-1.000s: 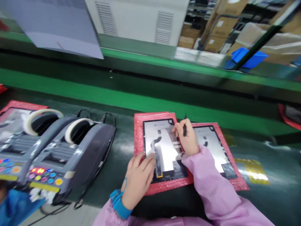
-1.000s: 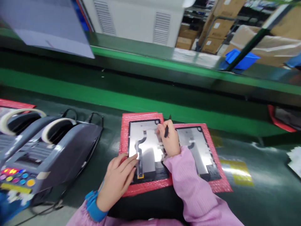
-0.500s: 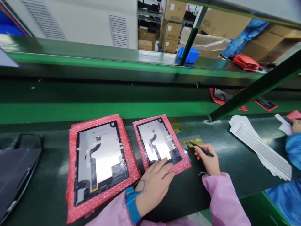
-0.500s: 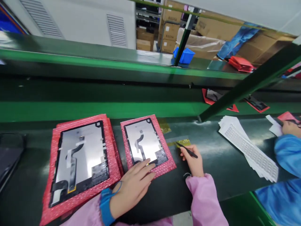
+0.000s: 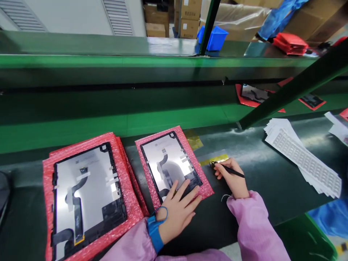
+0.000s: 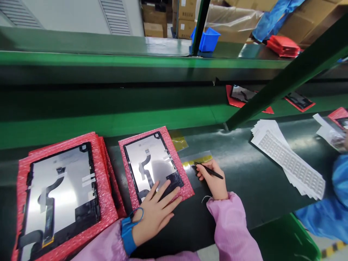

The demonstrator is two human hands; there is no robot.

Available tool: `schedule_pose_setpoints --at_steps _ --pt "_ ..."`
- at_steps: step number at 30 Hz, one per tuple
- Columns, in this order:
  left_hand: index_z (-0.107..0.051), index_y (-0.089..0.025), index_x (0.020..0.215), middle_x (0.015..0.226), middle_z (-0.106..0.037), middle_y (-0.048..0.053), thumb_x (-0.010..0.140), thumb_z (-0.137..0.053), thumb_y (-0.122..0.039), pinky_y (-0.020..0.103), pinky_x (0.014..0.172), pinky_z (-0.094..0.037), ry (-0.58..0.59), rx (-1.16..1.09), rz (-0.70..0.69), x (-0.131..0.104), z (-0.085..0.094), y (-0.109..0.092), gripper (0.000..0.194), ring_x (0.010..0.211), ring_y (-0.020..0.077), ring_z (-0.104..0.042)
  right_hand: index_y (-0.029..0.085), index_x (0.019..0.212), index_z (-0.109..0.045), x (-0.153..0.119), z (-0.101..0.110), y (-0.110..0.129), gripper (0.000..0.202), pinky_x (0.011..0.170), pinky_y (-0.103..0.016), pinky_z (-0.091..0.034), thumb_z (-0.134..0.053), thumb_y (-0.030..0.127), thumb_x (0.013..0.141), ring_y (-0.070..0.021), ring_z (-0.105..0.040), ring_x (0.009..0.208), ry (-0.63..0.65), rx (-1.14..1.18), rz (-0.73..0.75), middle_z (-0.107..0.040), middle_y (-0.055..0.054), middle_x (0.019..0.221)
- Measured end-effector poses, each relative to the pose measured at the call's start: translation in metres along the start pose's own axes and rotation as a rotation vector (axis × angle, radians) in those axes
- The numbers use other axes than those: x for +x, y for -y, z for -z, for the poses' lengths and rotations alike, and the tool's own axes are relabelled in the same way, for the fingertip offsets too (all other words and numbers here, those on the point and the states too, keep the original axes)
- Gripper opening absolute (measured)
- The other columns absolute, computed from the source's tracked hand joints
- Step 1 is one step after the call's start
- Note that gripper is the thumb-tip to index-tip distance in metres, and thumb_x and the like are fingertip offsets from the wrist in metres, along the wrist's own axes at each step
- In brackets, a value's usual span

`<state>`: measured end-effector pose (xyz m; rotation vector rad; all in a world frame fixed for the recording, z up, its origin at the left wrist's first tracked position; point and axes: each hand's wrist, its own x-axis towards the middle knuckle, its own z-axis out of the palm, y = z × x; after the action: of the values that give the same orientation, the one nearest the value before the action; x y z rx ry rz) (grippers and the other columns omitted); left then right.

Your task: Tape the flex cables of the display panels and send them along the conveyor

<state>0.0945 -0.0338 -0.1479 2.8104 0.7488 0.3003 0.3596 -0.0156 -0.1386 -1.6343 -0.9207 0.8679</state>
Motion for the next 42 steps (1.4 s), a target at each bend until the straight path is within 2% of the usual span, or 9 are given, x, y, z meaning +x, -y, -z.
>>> schedule_pose_setpoints --at_steps 8,16,20,24,29,33,37,39,42 --pt "-0.052 -0.028 0.147 0.162 -0.045 -0.003 0.097 -0.057 -0.026 0.058 0.126 -0.008 -0.008 -0.013 -0.02 0.0 0.0 0.0 0.051 0.153 0.0332 -0.029 0.022 0.077 -0.063 0.001 0.001 0.001 0.036 0.05 -0.027 -0.055 -0.082 0.052 0.079 -0.0144 -0.065 0.05 0.038 -0.064 -0.044 -0.074 -0.003 0.068" --pt "-0.051 -0.029 0.149 0.163 -0.043 -0.002 0.1 -0.054 -0.037 0.061 0.127 -0.003 -0.013 -0.012 -0.024 0.0 -0.009 0.001 0.05 0.156 0.0335 -0.022 0.021 0.071 -0.06 0.006 -0.002 0.001 0.042 0.038 -0.022 -0.044 -0.085 0.055 0.074 -0.0108 -0.057 0.04 0.003 -0.026 -0.031 -0.075 -0.004 0.066" --pt "-0.05 -0.03 0.15 0.162 -0.045 0.002 0.101 -0.055 -0.034 0.063 0.125 -0.02 0.0 -0.078 -0.007 0.001 -0.001 -0.002 0.049 0.153 0.0344 -0.032 0.022 0.068 -0.054 -0.009 -0.006 0.011 0.047 0.034 -0.02 -0.038 -0.084 0.057 0.074 -0.0104 -0.055 0.038 -0.012 0.055 0.01 -0.074 -0.004 0.062" --pt "-0.06 -0.03 0.142 0.156 -0.053 0.005 0.1 -0.058 -0.03 0.055 0.121 -0.037 -0.007 -0.255 0.02 -0.011 0.024 -0.01 0.042 0.148 0.0319 -0.042 0.021 0.069 -0.052 -0.054 -0.032 0.032 0.039 0.035 -0.015 -0.039 -0.084 0.041 0.082 -0.0065 -0.053 0.036 0.021 0.277 0.06 -0.071 0.002 0.059" --pt "-0.07 -0.027 0.127 0.135 -0.069 0.005 0.101 -0.056 -0.035 0.037 0.11 -0.054 0.072 -0.535 0.089 -0.069 0.085 -0.009 0.031 0.13 0.0238 -0.063 0.021 0.07 -0.055 -0.118 -0.099 0.058 0.032 0.034 -0.014 -0.045 -0.079 0.032 0.088 -0.0101 -0.061 0.04 0.241 0.413 0.042 -0.071 0.001 0.06" --pt "-0.066 -0.023 0.122 0.115 -0.077 0.008 0.102 -0.048 -0.022 0.033 0.098 -0.06 -0.178 -0.759 0.134 -0.148 0.12 0.004 0.027 0.114 0.0206 -0.072 0.021 0.072 -0.056 -0.157 -0.155 0.065 0.03 0.033 -0.016 -0.047 -0.076 0.033 0.091 -0.012 -0.064 0.041 0.435 0.408 -0.017 -0.071 0.0 0.061" --pt "-0.058 -0.02 0.12 0.108 -0.078 0.009 0.099 -0.046 -0.008 0.034 0.099 -0.059 -0.483 -0.567 0.254 -0.211 0.126 0.029 0.027 0.117 0.0198 -0.07 0.022 0.072 -0.054 -0.184 -0.191 0.071 0.03 0.037 -0.017 -0.052 -0.074 0.032 0.093 -0.0123 -0.067 0.043 0.486 0.374 -0.006 -0.072 0.0 0.063" --pt "-0.058 -0.019 0.12 0.118 -0.076 0.009 0.1 -0.051 -0.012 0.041 0.109 -0.053 -0.453 -0.354 0.315 -0.229 0.122 0.046 0.022 0.129 0.0228 -0.063 0.022 0.072 -0.055 -0.194 -0.201 0.074 0.029 0.039 -0.017 -0.054 -0.074 0.031 0.093 -0.0123 -0.068 0.045 0.488 0.351 -0.003 -0.073 0.001 0.065" --pt "-0.06 -0.018 0.121 0.131 -0.073 0.008 0.103 -0.055 -0.024 0.048 0.122 -0.038 -0.302 -0.209 0.269 -0.241 0.114 0.067 0.019 0.143 0.0257 -0.05 0.022 0.072 -0.055 -0.205 -0.212 0.078 0.029 0.042 -0.017 -0.057 -0.073 0.029 0.094 -0.012 -0.07 0.047 0.475 0.311 -0.011 -0.074 0.001 0.066"
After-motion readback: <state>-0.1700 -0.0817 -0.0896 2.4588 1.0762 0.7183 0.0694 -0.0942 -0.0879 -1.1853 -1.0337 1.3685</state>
